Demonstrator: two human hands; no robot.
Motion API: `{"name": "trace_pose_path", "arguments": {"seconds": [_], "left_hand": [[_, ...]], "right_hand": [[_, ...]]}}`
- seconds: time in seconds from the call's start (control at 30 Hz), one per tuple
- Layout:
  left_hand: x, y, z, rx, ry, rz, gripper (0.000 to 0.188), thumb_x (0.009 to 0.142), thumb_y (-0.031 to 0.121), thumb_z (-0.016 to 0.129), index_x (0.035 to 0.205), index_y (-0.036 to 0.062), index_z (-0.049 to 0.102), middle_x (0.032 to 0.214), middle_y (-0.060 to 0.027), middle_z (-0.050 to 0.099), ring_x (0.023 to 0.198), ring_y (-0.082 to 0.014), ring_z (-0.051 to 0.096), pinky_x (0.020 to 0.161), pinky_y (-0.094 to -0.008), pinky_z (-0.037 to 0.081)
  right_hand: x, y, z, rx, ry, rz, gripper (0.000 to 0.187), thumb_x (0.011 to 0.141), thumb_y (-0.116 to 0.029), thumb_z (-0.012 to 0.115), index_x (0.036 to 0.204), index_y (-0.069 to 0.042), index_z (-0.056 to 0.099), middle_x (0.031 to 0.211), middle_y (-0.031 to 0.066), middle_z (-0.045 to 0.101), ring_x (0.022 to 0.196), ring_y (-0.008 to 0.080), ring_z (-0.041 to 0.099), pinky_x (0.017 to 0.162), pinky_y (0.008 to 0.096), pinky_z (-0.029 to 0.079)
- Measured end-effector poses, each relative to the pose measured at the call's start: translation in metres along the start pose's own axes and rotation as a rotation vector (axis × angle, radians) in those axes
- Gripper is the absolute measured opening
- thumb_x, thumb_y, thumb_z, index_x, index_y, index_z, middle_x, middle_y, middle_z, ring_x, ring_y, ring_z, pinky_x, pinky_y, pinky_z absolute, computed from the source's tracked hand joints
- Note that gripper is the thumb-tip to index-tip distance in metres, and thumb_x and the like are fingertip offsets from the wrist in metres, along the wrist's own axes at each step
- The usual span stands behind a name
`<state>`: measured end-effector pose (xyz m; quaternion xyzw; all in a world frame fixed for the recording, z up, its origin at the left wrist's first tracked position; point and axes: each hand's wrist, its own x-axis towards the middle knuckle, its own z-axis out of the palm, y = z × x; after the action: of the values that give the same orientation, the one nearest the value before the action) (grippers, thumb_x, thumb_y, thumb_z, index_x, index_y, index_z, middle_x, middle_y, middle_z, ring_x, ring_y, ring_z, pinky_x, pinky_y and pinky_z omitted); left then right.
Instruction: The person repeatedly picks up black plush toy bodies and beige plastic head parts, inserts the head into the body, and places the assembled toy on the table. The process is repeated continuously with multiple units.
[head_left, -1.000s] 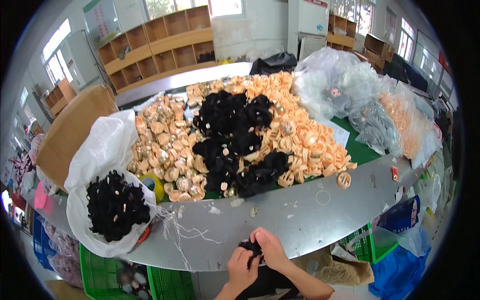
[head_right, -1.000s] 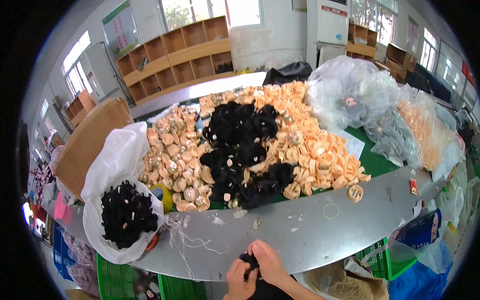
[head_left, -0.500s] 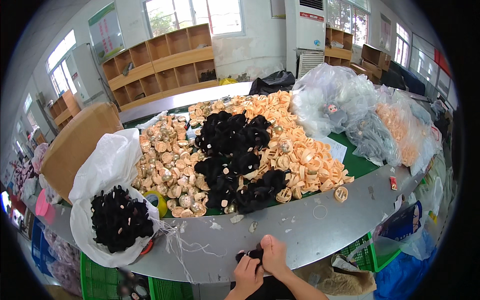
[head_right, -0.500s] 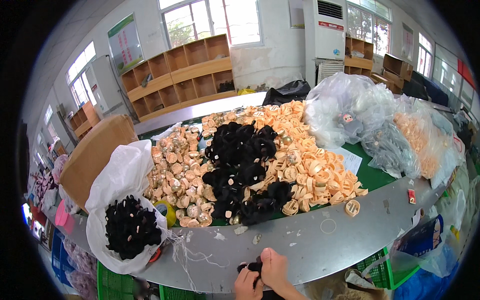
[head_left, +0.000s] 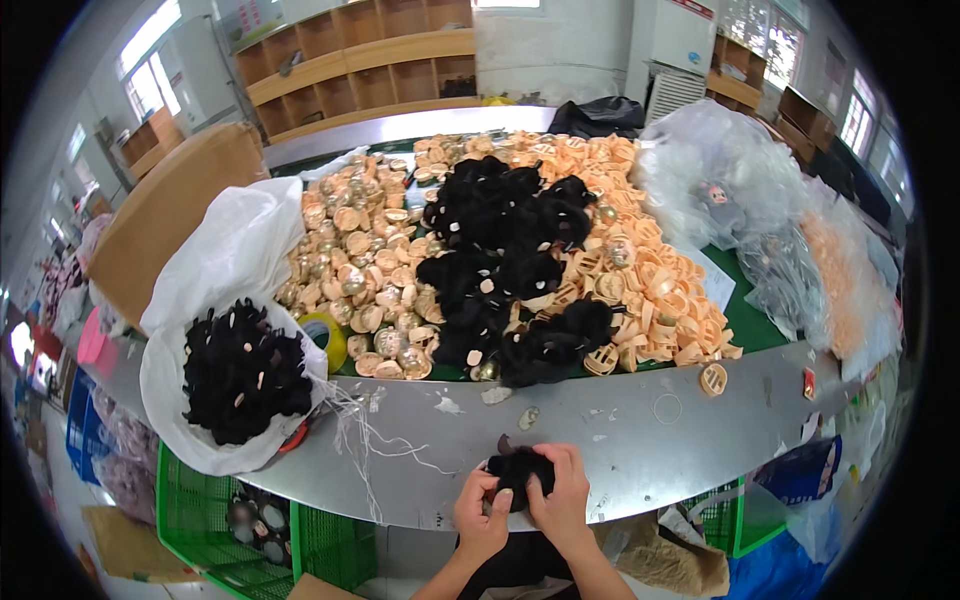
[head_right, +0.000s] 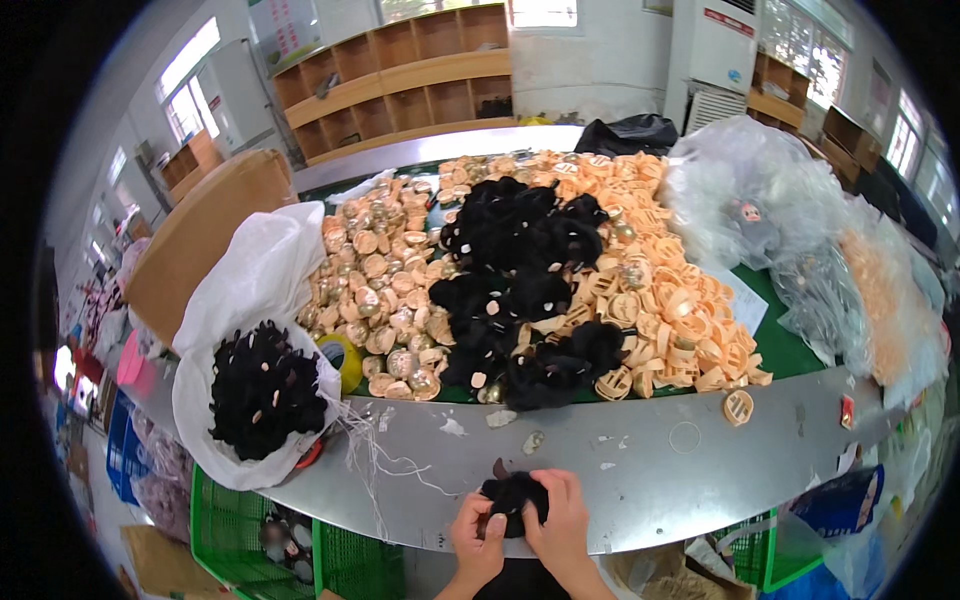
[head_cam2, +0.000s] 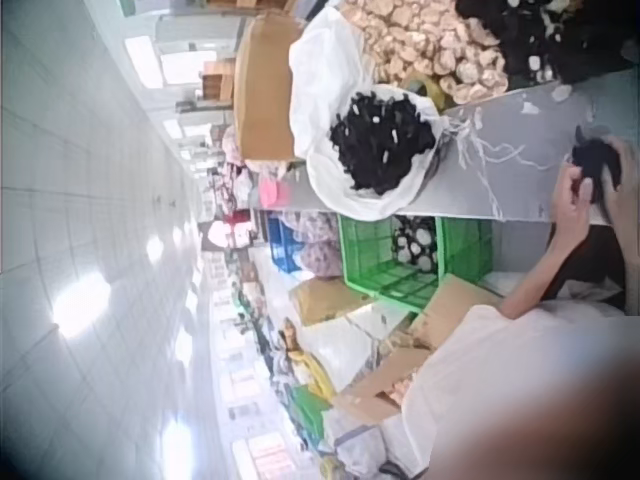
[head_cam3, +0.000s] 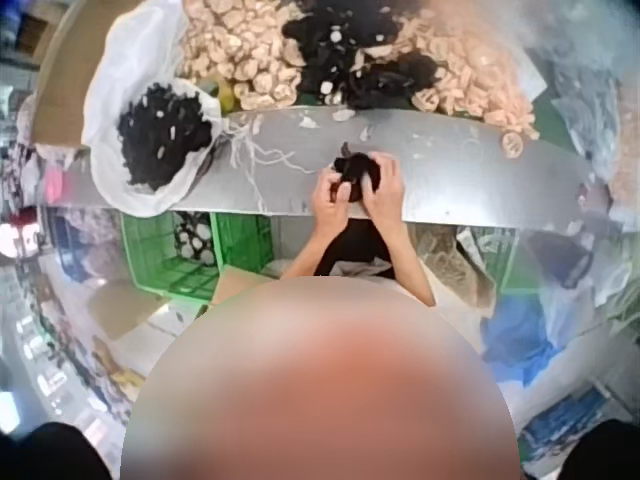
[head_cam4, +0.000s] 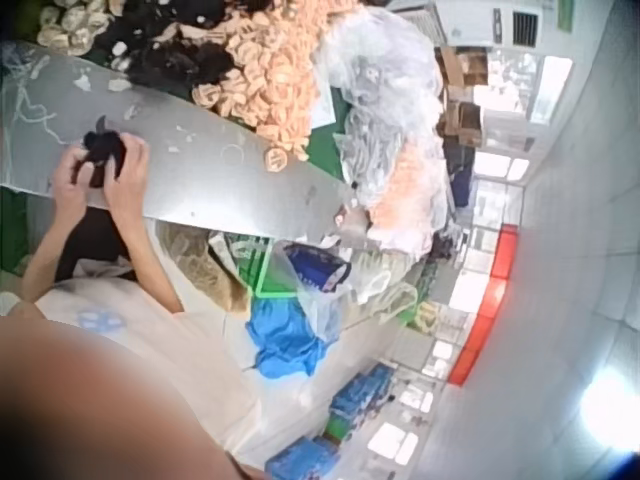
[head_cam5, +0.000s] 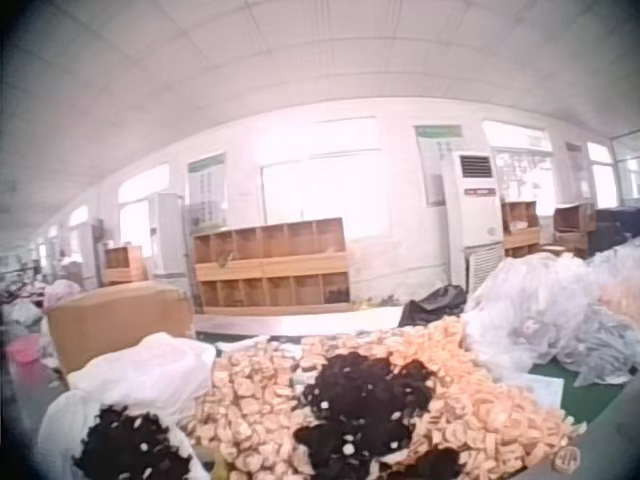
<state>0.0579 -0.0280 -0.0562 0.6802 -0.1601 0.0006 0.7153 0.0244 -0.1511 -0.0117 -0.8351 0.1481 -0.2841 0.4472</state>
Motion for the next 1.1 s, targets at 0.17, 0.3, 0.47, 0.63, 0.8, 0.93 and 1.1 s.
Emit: {"name": "trace_pose_path", "arguments": {"seconds": [0.17, 0.3, 0.47, 0.63, 0.8, 0.93, 1.1], "left_hand": [[0.002, 0.019, -0.011, 0.057, -0.001, -0.096, 0.019, 0.091, 0.017, 0.07, 0.089, 0.0019, 0.057, 0.078, -0.0046, 0.05, 0.069, -0.0136, 0.048, 0.09, -0.0354, 0.046], [0.048, 0.071, -0.072, 0.25, 0.157, 0.002, 0.016, 0.09, 0.012, 0.069, 0.089, 0.0048, 0.055, 0.085, -0.0024, 0.05, 0.077, -0.0136, 0.049, 0.07, -0.0284, 0.043], [0.156, 0.146, -0.212, 0.761, 0.589, 0.35, 0.014, 0.094, 0.016, 0.065, 0.097, 0.0045, 0.058, 0.092, -0.007, 0.053, 0.082, -0.0181, 0.052, 0.076, -0.0322, 0.044], [0.199, 0.076, -0.325, 1.602, 0.334, 0.367, 0.043, 0.098, 0.026, 0.056, 0.135, 0.0048, 0.055, 0.147, -0.0226, 0.045, 0.133, -0.0439, 0.043, 0.111, -0.0528, 0.032], [0.187, 0.032, -0.301, 1.349, 0.531, 0.312, 0.049, 0.1, 0.031, 0.048, 0.141, 0.005, 0.05, 0.152, -0.0234, 0.04, 0.138, -0.0444, 0.038, 0.112, -0.0549, 0.029], [0.172, 0.047, -0.274, 1.419, 0.527, 0.333, 0.053, 0.096, 0.029, 0.055, 0.142, 0.0033, 0.049, 0.151, -0.0223, 0.041, 0.139, -0.0417, 0.037, 0.116, -0.0548, 0.023], [0.135, 0.054, -0.244, 1.49, 0.521, 0.279, 0.062, 0.088, 0.024, 0.062, 0.145, 0.0029, 0.045, 0.15, -0.0214, 0.042, 0.138, -0.0408, 0.039, 0.114, -0.0558, 0.026]], "right_hand": [[0.003, 0.004, 0.012, -0.093, 0.009, -0.086, 0.049, 0.074, 0.002, 0.071, 0.121, -0.002, 0.057, 0.117, 0.0212, 0.057, 0.1, 0.0401, 0.061, 0.086, 0.0436, 0.052], [-0.008, 0.004, -0.004, 0.29, -0.085, 0.007, 0.039, 0.087, -0.007, 0.066, 0.124, -0.001, 0.058, 0.109, 0.0142, 0.062, 0.087, 0.0239, 0.064, 0.076, 0.0336, 0.051], [-0.007, 0.024, -0.04, -0.029, 0.026, 0.061, 0.023, 0.092, -0.012, 0.057, 0.11, 0.001, 0.063, 0.103, 0.0109, 0.059, 0.082, 0.0182, 0.059, 0.073, 0.0299, 0.05], [-0.012, 0.042, -0.042, 0.052, 0.04, 0.076, 0.018, 0.09, -0.01, 0.058, 0.102, 0.001, 0.064, 0.103, 0.0136, 0.058, 0.085, 0.0228, 0.058, 0.072, 0.0313, 0.048], [-0.013, 0.039, -0.041, -0.105, -0.018, 0.0, 0.014, 0.089, -0.008, 0.057, 0.097, 0.0, 0.064, 0.098, 0.0157, 0.059, 0.083, 0.0286, 0.059, 0.072, 0.035, 0.048], [-0.015, 0.038, -0.044, -0.109, -0.001, -0.037, 0.013, 0.089, -0.008, 0.058, 0.096, 0.0, 0.065, 0.096, 0.0161, 0.06, 0.083, 0.0303, 0.06, 0.072, 0.0365, 0.048], [-0.012, 0.033, -0.041, -0.15, -0.032, -0.066, 0.012, 0.087, -0.007, 0.059, 0.095, 0.0, 0.065, 0.097, 0.0161, 0.061, 0.084, 0.0312, 0.06, 0.072, 0.0374, 0.048]]}}
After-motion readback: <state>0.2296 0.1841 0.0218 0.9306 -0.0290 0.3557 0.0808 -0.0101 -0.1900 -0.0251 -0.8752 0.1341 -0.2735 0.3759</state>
